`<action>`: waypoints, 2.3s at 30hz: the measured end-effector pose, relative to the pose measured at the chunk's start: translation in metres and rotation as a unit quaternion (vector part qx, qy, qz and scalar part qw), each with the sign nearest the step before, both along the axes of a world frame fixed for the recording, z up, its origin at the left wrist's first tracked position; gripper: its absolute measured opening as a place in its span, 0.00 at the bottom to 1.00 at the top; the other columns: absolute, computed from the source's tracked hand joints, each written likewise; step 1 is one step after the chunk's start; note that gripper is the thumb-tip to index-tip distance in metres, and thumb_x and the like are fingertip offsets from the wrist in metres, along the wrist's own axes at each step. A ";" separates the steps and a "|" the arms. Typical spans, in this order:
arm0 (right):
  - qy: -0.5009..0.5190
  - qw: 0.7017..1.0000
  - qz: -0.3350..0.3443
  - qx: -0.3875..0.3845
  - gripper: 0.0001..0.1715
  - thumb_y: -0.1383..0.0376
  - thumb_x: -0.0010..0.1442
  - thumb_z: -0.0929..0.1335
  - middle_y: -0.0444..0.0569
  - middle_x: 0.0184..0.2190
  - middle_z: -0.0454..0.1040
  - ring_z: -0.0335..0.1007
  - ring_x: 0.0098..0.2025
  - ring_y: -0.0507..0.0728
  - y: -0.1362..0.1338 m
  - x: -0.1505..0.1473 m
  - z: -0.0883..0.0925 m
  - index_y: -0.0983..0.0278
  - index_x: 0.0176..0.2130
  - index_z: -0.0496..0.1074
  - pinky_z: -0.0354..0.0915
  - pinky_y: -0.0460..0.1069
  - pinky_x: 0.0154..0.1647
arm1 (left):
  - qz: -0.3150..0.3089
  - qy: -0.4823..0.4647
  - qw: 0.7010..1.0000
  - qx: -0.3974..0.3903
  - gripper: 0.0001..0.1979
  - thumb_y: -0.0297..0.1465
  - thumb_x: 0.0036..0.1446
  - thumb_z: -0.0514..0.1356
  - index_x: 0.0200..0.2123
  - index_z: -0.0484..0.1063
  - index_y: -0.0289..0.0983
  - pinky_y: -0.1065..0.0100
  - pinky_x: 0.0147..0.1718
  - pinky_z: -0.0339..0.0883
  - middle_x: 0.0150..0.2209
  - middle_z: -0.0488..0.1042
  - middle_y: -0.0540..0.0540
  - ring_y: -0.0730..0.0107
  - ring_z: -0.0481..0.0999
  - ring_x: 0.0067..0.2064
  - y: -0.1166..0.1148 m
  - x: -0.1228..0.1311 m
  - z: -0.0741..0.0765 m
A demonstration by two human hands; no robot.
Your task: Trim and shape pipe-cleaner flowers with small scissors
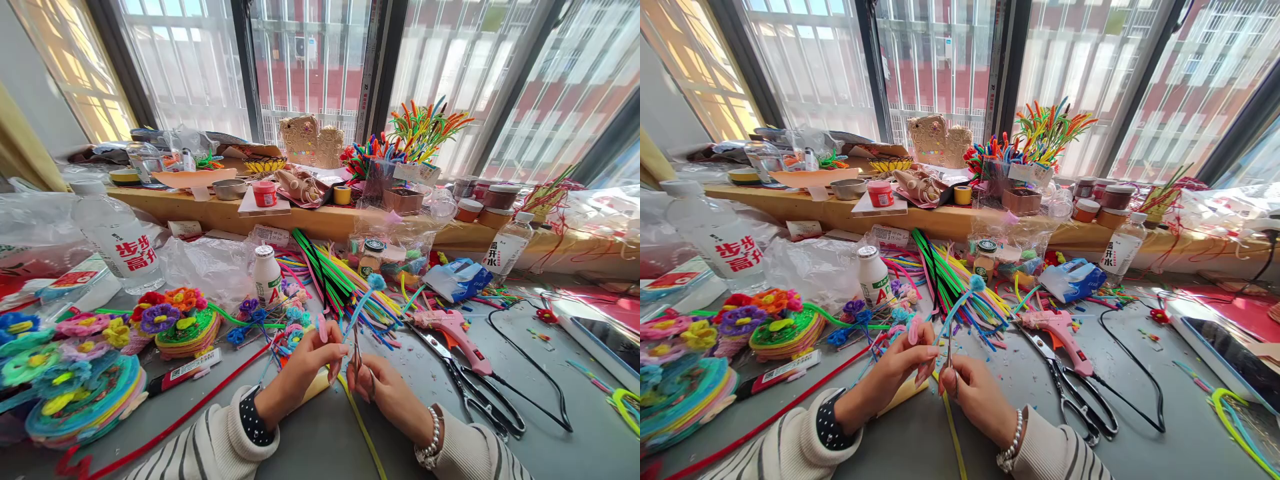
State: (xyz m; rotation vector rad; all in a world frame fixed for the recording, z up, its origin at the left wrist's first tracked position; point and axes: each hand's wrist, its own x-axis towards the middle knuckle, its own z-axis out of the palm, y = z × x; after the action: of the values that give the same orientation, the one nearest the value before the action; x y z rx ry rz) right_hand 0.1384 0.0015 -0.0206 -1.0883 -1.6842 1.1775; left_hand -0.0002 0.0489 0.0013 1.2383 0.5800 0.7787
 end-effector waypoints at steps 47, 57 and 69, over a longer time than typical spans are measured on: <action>-0.054 0.998 -0.034 0.020 0.30 0.41 0.47 0.57 0.40 0.16 0.50 0.44 0.20 0.48 -0.001 0.001 0.001 0.64 0.17 0.53 0.46 0.44 0.19 | -0.007 0.025 0.999 -0.020 0.10 0.33 0.49 0.55 0.21 0.59 0.35 0.74 0.21 0.52 0.15 0.60 0.56 0.80 0.59 0.18 0.000 0.000 0.002; 0.037 0.998 0.056 -0.011 0.33 0.37 0.43 0.55 0.41 0.20 0.51 0.44 0.21 0.49 -0.003 0.000 0.003 0.64 0.27 0.58 0.47 0.44 0.20 | -0.101 -0.037 0.991 -0.080 0.08 0.29 0.48 0.54 0.19 0.60 0.35 0.75 0.15 0.43 0.10 0.53 0.58 0.83 0.49 0.13 -0.004 0.000 0.005; -0.017 1.000 -0.026 0.000 0.32 0.38 0.42 0.58 0.39 0.14 0.49 0.43 0.19 0.48 -0.001 0.001 0.003 0.63 0.15 0.50 0.45 0.44 0.18 | -0.080 -0.029 0.992 -0.096 0.10 0.29 0.49 0.54 0.18 0.57 0.36 0.74 0.17 0.45 0.11 0.55 0.57 0.83 0.51 0.14 -0.003 -0.002 0.007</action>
State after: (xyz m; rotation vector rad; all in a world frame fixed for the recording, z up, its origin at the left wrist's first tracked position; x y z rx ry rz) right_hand 0.1393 0.0001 -0.0179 -1.1518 -1.6720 1.1304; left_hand -0.0019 0.0463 0.0085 1.0672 0.4902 0.6066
